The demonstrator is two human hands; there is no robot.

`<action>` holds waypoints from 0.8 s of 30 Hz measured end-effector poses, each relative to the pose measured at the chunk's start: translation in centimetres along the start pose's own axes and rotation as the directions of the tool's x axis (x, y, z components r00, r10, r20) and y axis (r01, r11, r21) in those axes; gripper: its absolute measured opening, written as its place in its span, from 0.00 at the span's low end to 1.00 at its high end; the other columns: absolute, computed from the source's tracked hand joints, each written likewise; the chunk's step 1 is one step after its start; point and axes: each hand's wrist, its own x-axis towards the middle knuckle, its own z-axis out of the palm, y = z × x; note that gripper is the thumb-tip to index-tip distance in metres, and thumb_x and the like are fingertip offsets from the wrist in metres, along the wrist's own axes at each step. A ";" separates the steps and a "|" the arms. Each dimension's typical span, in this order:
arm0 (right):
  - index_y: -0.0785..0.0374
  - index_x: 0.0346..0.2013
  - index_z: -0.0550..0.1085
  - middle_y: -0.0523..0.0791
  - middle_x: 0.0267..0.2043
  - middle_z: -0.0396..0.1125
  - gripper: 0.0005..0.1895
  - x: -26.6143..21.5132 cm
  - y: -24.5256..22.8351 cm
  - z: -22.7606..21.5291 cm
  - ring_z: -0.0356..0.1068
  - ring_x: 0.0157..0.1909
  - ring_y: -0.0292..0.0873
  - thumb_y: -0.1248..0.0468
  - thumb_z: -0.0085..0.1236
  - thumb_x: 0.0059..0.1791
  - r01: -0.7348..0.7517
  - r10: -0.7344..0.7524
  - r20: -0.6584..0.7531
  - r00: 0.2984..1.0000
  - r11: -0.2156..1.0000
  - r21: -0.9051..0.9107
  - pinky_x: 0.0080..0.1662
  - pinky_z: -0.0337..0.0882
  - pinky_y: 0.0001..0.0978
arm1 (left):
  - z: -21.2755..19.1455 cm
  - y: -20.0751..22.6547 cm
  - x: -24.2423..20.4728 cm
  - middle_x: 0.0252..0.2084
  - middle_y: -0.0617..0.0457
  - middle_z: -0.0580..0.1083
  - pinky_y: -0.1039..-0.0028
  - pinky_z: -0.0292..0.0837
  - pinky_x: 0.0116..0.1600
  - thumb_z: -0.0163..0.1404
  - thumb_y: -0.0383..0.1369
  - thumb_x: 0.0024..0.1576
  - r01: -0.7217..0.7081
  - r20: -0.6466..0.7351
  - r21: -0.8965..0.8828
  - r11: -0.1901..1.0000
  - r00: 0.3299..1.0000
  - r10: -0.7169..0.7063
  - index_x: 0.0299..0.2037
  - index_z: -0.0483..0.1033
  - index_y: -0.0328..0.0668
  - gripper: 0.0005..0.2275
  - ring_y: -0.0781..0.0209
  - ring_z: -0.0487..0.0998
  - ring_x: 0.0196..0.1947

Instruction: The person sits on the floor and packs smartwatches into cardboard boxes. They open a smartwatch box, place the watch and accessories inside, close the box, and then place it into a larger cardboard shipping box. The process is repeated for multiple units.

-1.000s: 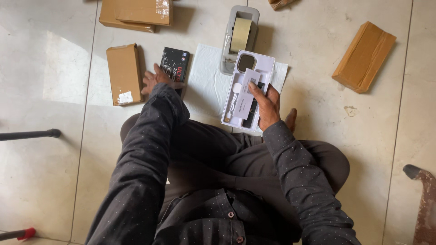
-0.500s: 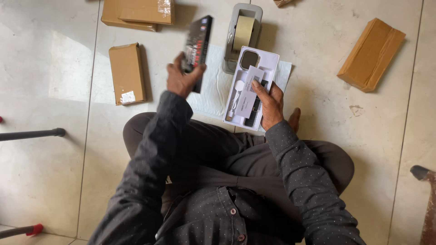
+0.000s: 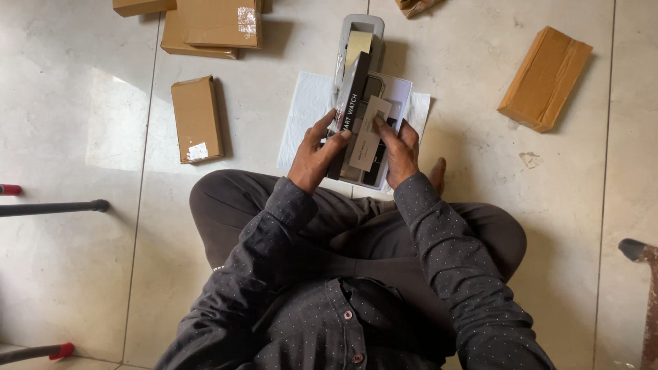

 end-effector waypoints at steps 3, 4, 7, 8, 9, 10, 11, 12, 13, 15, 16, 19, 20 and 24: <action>0.70 0.56 0.72 0.48 0.52 0.73 0.19 -0.5 -0.4 0.1 0.72 0.54 0.42 0.61 0.56 0.54 0.015 -0.013 0.027 1.000 0.997 -0.080 0.58 0.70 0.33 | 1.3 0.7 -0.7 0.56 0.37 0.66 0.62 0.73 0.59 0.55 0.53 0.51 -0.030 -0.045 0.248 0.968 0.998 0.043 0.72 0.60 0.42 0.40 0.44 0.74 0.56; 0.69 0.55 0.74 0.48 0.51 0.73 0.18 -0.6 -0.4 0.0 0.73 0.53 0.42 0.61 0.53 0.55 0.058 -0.051 0.044 0.998 0.979 -0.194 0.56 0.71 0.34 | 1.9 1.0 -1.0 0.56 0.37 0.65 0.62 0.74 0.58 0.56 0.53 0.50 -0.042 -0.058 0.321 0.946 0.996 0.064 0.72 0.60 0.43 0.41 0.44 0.75 0.55; 0.69 0.54 0.76 0.48 0.50 0.73 0.18 -0.6 0.1 -0.8 0.76 0.50 0.44 0.61 0.48 0.56 0.134 -0.115 0.071 0.991 0.909 -0.396 0.52 0.75 0.36 | 3.8 1.4 -1.6 0.57 0.36 0.64 0.60 0.76 0.56 0.57 0.52 0.48 -0.072 -0.089 0.448 0.891 0.988 0.125 0.72 0.58 0.43 0.42 0.42 0.75 0.54; 0.69 0.54 0.75 0.49 0.50 0.73 0.17 -0.6 0.4 -1.1 0.76 0.50 0.44 0.61 0.47 0.56 0.122 -0.108 0.057 0.992 0.917 -0.380 0.51 0.76 0.36 | 4.3 1.4 -1.8 0.58 0.35 0.63 0.59 0.76 0.56 0.58 0.52 0.48 -0.081 -0.096 0.475 0.876 0.985 0.143 0.72 0.57 0.43 0.42 0.42 0.74 0.54; 0.69 0.54 0.74 0.49 0.50 0.73 0.17 -0.6 0.8 -1.4 0.76 0.50 0.45 0.61 0.46 0.57 0.110 -0.102 0.043 0.994 0.925 -0.364 0.51 0.76 0.37 | 4.7 1.4 -2.0 0.59 0.34 0.62 0.58 0.75 0.56 0.58 0.52 0.49 -0.103 -0.095 0.503 0.858 0.980 0.174 0.73 0.57 0.43 0.42 0.40 0.73 0.55; 0.68 0.57 0.73 0.50 0.54 0.71 0.18 -0.4 1.1 -1.6 0.73 0.53 0.46 0.60 0.46 0.58 0.251 -0.237 0.095 0.967 0.810 -0.531 0.54 0.74 0.38 | 5.0 1.3 -1.9 0.59 0.33 0.62 0.57 0.74 0.57 0.58 0.52 0.50 -0.127 -0.092 0.529 0.839 0.974 0.206 0.73 0.57 0.43 0.42 0.38 0.72 0.56; 0.66 0.60 0.71 0.51 0.57 0.70 0.18 -0.3 1.5 -1.7 0.70 0.57 0.48 0.59 0.46 0.60 0.371 -0.352 0.171 0.920 0.645 -0.668 0.57 0.72 0.39 | 5.4 1.2 -1.9 0.59 0.32 0.62 0.56 0.73 0.58 0.59 0.52 0.52 -0.151 -0.088 0.555 0.818 0.967 0.238 0.73 0.57 0.42 0.41 0.36 0.71 0.57; 0.65 0.64 0.70 0.52 0.61 0.68 0.19 -0.1 1.8 -1.8 0.67 0.60 0.50 0.57 0.46 0.61 0.464 -0.437 0.268 0.858 0.440 -0.768 0.60 0.70 0.40 | 5.6 1.1 -1.8 0.59 0.31 0.62 0.55 0.72 0.58 0.59 0.52 0.52 -0.148 -0.086 0.578 0.802 0.967 0.241 0.73 0.57 0.42 0.41 0.35 0.70 0.57; 0.65 0.64 0.69 0.52 0.60 0.68 0.24 0.0 2.0 -1.8 0.68 0.59 0.49 0.52 0.43 0.60 0.315 -0.305 0.105 0.947 0.807 -0.499 0.60 0.70 0.40 | 5.9 0.9 -1.8 0.60 0.31 0.61 0.54 0.72 0.59 0.59 0.52 0.53 -0.146 -0.084 0.601 0.786 0.966 0.243 0.73 0.57 0.42 0.41 0.34 0.69 0.58; 0.66 0.64 0.67 0.51 0.59 0.68 0.35 0.5 2.4 -1.5 0.70 0.58 0.47 0.40 0.36 0.58 -0.119 0.117 0.025 0.993 0.942 0.315 0.59 0.71 0.40 | 6.4 0.5 -1.6 0.60 0.30 0.61 0.52 0.70 0.60 0.58 0.53 0.53 -0.129 -0.070 0.645 0.754 0.972 0.225 0.73 0.57 0.44 0.40 0.33 0.67 0.59; 0.66 0.65 0.66 0.50 0.60 0.67 0.37 0.5 2.5 -1.5 0.69 0.59 0.47 0.38 0.35 0.57 -0.121 0.121 0.021 0.992 0.931 0.345 0.60 0.71 0.39 | 6.6 0.2 -1.6 0.60 0.30 0.60 0.51 0.69 0.60 0.57 0.53 0.53 -0.111 -0.059 0.665 0.739 0.978 0.200 0.73 0.56 0.46 0.40 0.33 0.66 0.59; 0.64 0.67 0.63 0.49 0.62 0.66 0.41 0.5 2.3 -1.6 0.68 0.61 0.46 0.34 0.32 0.54 -0.133 0.128 0.039 0.991 0.904 0.405 0.62 0.69 0.39 | 6.9 -0.7 -1.6 0.62 0.27 0.58 0.48 0.67 0.61 0.57 0.53 0.52 -0.144 -0.017 0.698 0.702 0.976 0.218 0.75 0.55 0.52 0.41 0.29 0.64 0.61; 0.63 0.67 0.62 0.48 0.62 0.66 0.41 0.5 2.2 -1.6 0.68 0.61 0.45 0.34 0.32 0.53 -0.137 0.121 0.063 0.991 0.903 0.408 0.62 0.69 0.39 | 6.9 -0.9 -1.5 0.62 0.26 0.57 0.47 0.67 0.61 0.57 0.53 0.52 -0.172 0.000 0.704 0.690 0.970 0.241 0.75 0.54 0.54 0.41 0.27 0.63 0.61; 0.67 0.68 0.63 0.50 0.63 0.65 0.43 0.0 1.7 -1.2 0.67 0.63 0.46 0.33 0.36 0.56 -0.179 0.109 0.196 0.975 0.904 0.388 0.65 0.68 0.40 | 6.1 -1.5 -1.3 0.65 0.21 0.53 0.44 0.64 0.62 0.59 0.47 0.44 -0.229 0.062 0.701 0.675 0.963 0.262 0.77 0.48 0.58 0.47 0.21 0.61 0.62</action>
